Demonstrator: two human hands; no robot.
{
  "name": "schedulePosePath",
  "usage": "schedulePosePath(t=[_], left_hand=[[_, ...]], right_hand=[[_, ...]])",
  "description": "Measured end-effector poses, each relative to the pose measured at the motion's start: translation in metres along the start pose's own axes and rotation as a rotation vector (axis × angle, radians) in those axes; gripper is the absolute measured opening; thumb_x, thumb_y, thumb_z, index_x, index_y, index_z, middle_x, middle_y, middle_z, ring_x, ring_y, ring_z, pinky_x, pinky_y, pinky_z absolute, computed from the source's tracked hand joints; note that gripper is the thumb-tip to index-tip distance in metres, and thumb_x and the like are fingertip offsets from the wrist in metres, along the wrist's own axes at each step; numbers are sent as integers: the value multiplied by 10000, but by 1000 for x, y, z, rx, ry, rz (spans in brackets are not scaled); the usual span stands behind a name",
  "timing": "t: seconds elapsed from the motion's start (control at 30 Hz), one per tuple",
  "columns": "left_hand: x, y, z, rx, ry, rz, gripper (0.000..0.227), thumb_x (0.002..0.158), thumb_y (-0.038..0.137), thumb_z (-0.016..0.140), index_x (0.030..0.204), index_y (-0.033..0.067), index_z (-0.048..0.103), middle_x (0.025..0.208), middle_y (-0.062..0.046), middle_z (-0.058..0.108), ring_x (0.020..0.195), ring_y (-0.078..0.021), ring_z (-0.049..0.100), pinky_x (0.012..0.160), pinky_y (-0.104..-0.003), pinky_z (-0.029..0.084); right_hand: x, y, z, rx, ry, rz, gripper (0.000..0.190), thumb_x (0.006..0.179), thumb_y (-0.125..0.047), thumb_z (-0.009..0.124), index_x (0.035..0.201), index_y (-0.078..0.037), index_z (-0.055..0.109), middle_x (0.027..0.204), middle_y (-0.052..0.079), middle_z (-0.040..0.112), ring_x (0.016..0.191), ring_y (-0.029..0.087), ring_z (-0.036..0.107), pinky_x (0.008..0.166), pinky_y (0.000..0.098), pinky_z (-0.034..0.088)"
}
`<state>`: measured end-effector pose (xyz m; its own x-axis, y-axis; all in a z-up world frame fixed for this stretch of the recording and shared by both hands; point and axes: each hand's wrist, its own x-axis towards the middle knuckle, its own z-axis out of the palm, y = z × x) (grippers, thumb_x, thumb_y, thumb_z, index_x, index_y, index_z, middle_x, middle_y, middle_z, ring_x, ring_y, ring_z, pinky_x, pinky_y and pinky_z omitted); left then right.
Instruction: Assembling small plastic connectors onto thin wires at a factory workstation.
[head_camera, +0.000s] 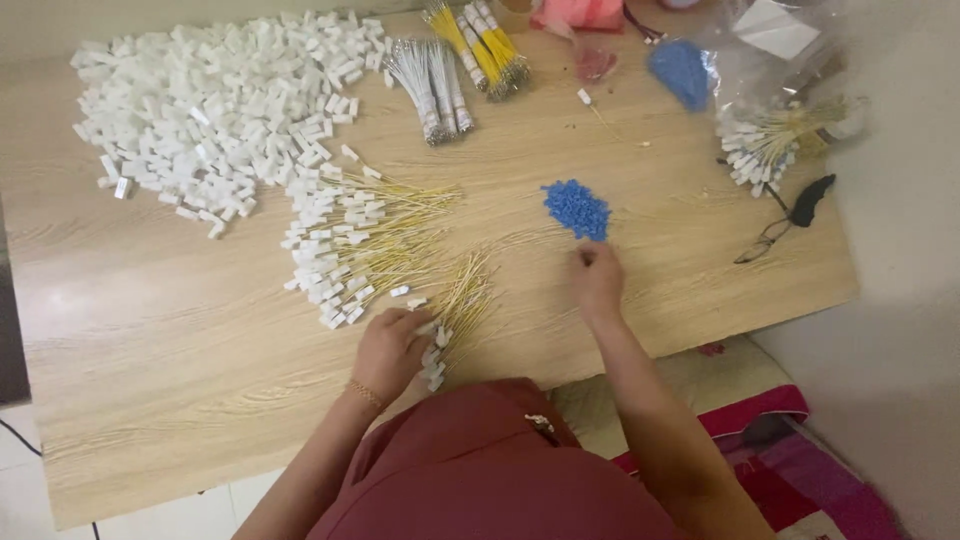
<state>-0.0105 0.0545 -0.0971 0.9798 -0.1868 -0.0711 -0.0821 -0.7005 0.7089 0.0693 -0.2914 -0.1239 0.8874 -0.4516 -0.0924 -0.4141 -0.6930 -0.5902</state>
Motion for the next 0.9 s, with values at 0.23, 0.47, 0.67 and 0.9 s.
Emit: schedulePosePath(t=[0.23,0.47,0.67,0.9], left_hand=[[45,15,-55,0,81,24,221,830,165,683,1048,142,713,936,-141,662,942,-357,649,838,-444,521],[149,-41,-88,222,309,50,222,834,129,669,1048,164,719,927,-120,663,890,-362,652,788,-458,530],[214,-54,-77,570,213,66,207,831,256,698,1022,331,717,978,24,685,944,-226,667,786,-372,549],[241,-52,-62,942,-26,37,182,815,214,591,806,286,758,798,-22,713,760,-266,709,630,-420,533]], right_hand=[[18,-16,2,-91,-5,-117,180,849,-166,676,1007,-79,683,900,152,687,913,344,667,792,454,523],[15,-22,11,-280,-167,-90,226,938,-271,577,1106,-188,702,1043,93,656,1054,305,626,916,415,498],[-16,-24,-6,-125,-120,-32,220,931,-165,606,1105,-65,696,977,161,633,1006,338,619,883,415,505],[-24,-6,-30,102,29,131,258,878,-84,603,1104,32,649,1006,279,620,1026,434,605,876,468,513]])
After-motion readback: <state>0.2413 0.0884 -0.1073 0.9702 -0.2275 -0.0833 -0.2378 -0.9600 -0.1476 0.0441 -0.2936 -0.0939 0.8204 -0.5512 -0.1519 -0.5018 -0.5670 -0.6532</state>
